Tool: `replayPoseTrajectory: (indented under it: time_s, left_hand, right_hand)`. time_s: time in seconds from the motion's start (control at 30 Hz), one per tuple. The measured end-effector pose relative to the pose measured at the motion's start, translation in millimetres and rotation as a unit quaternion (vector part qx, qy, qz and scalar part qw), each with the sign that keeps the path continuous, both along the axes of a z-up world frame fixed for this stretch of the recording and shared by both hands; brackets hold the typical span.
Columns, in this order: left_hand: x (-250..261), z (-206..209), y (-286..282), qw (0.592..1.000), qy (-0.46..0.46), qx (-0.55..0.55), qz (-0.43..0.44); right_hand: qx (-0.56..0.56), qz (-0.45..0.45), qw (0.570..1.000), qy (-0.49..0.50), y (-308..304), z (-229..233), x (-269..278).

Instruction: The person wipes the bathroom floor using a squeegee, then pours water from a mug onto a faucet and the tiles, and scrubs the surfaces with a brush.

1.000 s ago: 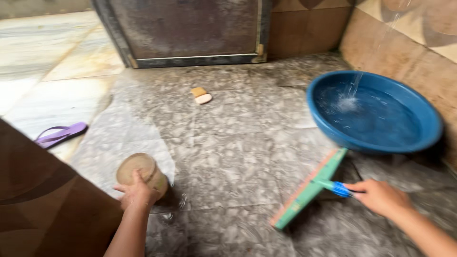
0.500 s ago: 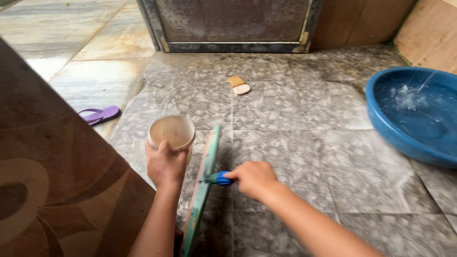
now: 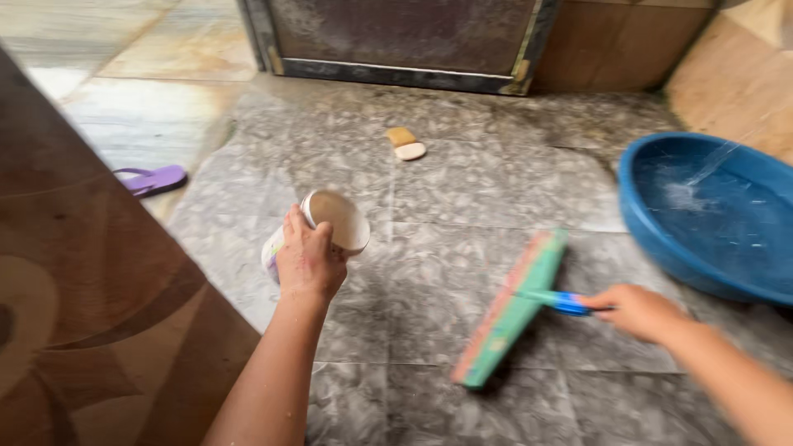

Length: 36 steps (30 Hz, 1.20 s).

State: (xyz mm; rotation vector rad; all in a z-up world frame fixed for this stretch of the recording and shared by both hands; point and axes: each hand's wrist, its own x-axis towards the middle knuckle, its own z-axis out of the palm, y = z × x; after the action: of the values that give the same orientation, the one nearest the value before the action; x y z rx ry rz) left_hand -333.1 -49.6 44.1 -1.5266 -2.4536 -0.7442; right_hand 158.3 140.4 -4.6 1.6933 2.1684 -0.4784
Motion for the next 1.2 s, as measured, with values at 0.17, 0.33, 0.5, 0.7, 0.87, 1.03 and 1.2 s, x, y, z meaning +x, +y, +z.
replayPoseTrajectory:
  time_s: [0.17,0.33,0.5,0.7,0.87,1.03,1.2]
  left_hand:
    - [57,19,11,0.991,-0.080,-0.105,0.001]
    - [113,28,23,0.989,-0.080,-0.122,-0.038]
    - [162,28,46,0.984,-0.016,-0.158,-0.079]
    - [231,39,84,0.975,0.047,-0.199,-0.093]
    - [298,50,126,0.969,0.065,-0.183,-0.151]
    - [368,54,170,0.967,0.098,-0.132,-0.197]
    - [416,63,195,0.947,0.169,-0.062,-0.268]
  right_hand:
    - [-0.116,-0.061,0.975,-0.178,8,67,113]
    - [0.017,0.080,0.995,0.049,-11,65,83]
    - [0.094,-0.050,0.978,0.178,-27,10,3]
    - [0.002,0.025,0.967,0.252,-45,-52,23]
    - [0.143,-0.007,0.928,0.344,-5,-16,75]
    - [0.331,0.004,0.922,0.202,23,49,107]
    - [0.445,0.147,0.829,0.304,28,91,119]
